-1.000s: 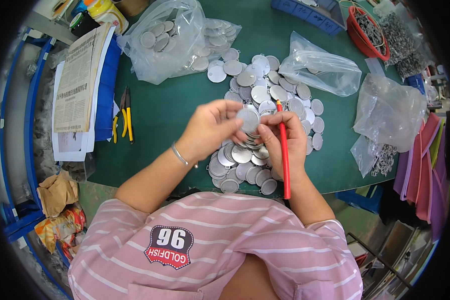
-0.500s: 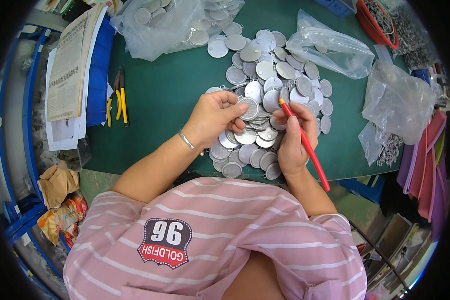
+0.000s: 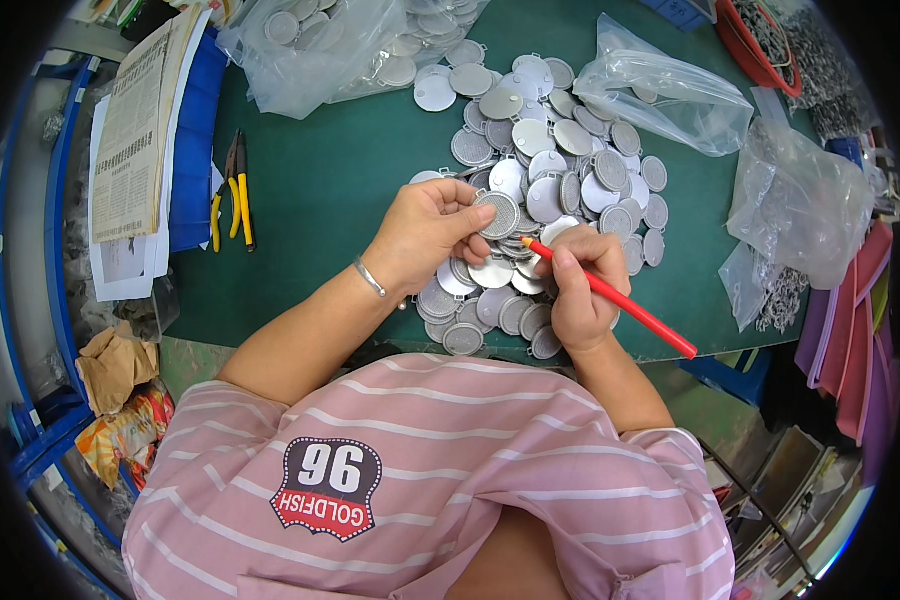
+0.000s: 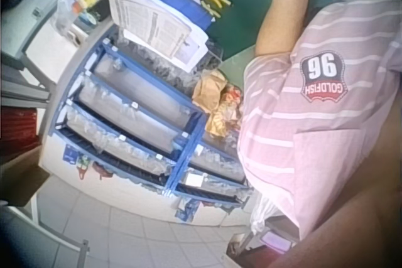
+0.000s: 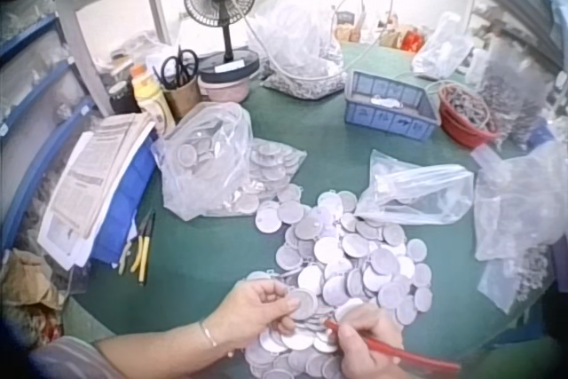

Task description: The person uses a red pen to mark the centers of circular metal disks one at a time, picking them from a large pile and then moving them to a smaller separate pile.

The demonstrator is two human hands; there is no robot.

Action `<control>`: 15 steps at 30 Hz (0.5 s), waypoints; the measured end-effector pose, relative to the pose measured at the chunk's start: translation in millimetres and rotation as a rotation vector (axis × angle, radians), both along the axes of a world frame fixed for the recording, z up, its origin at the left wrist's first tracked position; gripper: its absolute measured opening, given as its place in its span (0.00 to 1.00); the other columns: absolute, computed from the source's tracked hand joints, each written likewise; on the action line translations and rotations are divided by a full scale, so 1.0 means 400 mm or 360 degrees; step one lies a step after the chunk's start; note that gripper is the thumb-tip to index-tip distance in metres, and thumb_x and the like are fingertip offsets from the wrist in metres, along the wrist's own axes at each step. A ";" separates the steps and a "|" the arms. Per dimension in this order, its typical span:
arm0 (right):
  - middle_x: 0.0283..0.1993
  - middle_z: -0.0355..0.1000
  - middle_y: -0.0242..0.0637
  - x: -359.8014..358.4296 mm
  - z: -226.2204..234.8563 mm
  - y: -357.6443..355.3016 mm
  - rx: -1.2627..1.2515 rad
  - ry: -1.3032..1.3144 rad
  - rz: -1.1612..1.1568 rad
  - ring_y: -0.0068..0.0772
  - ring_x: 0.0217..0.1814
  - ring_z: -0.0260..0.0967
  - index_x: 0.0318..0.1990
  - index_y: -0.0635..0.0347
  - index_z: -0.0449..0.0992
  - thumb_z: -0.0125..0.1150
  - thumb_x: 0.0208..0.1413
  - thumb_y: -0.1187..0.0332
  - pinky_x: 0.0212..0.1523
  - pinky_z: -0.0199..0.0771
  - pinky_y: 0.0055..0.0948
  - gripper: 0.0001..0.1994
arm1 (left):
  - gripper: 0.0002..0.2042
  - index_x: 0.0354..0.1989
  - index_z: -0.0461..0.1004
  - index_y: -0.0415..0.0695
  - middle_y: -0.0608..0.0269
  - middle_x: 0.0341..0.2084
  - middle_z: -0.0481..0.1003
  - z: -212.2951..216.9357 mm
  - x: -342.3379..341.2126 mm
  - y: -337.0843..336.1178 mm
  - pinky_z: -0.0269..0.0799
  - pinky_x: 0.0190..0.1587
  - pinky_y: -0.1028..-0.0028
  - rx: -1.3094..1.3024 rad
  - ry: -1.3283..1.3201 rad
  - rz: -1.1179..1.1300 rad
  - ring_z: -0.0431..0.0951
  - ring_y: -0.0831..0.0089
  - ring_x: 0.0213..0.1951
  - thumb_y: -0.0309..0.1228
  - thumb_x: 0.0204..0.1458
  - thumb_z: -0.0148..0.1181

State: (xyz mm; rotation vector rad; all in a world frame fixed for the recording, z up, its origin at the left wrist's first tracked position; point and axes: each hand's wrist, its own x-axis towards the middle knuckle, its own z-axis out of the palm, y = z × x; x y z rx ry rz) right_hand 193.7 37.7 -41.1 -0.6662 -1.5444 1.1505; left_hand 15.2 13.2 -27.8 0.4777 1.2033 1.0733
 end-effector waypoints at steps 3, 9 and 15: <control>0.21 0.67 0.37 0.006 -0.002 0.003 0.0047 -0.0054 0.0013 0.23 0.21 0.62 0.26 0.64 0.64 0.50 0.49 0.80 0.23 0.62 0.21 0.04 | 0.09 0.34 0.68 0.34 0.63 0.22 0.71 0.001 0.000 0.001 0.71 0.21 0.82 -0.0003 0.0010 -0.0008 0.72 0.81 0.19 0.27 0.48 0.58; 0.21 0.67 0.38 -0.006 -0.001 -0.002 0.0007 -0.0070 -0.0087 0.24 0.22 0.62 0.27 0.64 0.64 0.50 0.50 0.79 0.24 0.62 0.21 0.03 | 0.10 0.34 0.69 0.33 0.63 0.23 0.71 0.001 0.000 0.000 0.71 0.21 0.83 0.0016 0.0031 -0.0020 0.72 0.81 0.18 0.27 0.48 0.58; 0.23 0.67 0.39 -0.012 -0.006 -0.001 0.0015 -0.0086 -0.0094 0.24 0.22 0.63 0.29 0.65 0.64 0.50 0.51 0.79 0.24 0.62 0.21 0.03 | 0.09 0.34 0.69 0.34 0.64 0.22 0.72 0.001 0.000 -0.001 0.71 0.21 0.83 0.0022 0.0048 -0.0036 0.72 0.81 0.19 0.27 0.48 0.58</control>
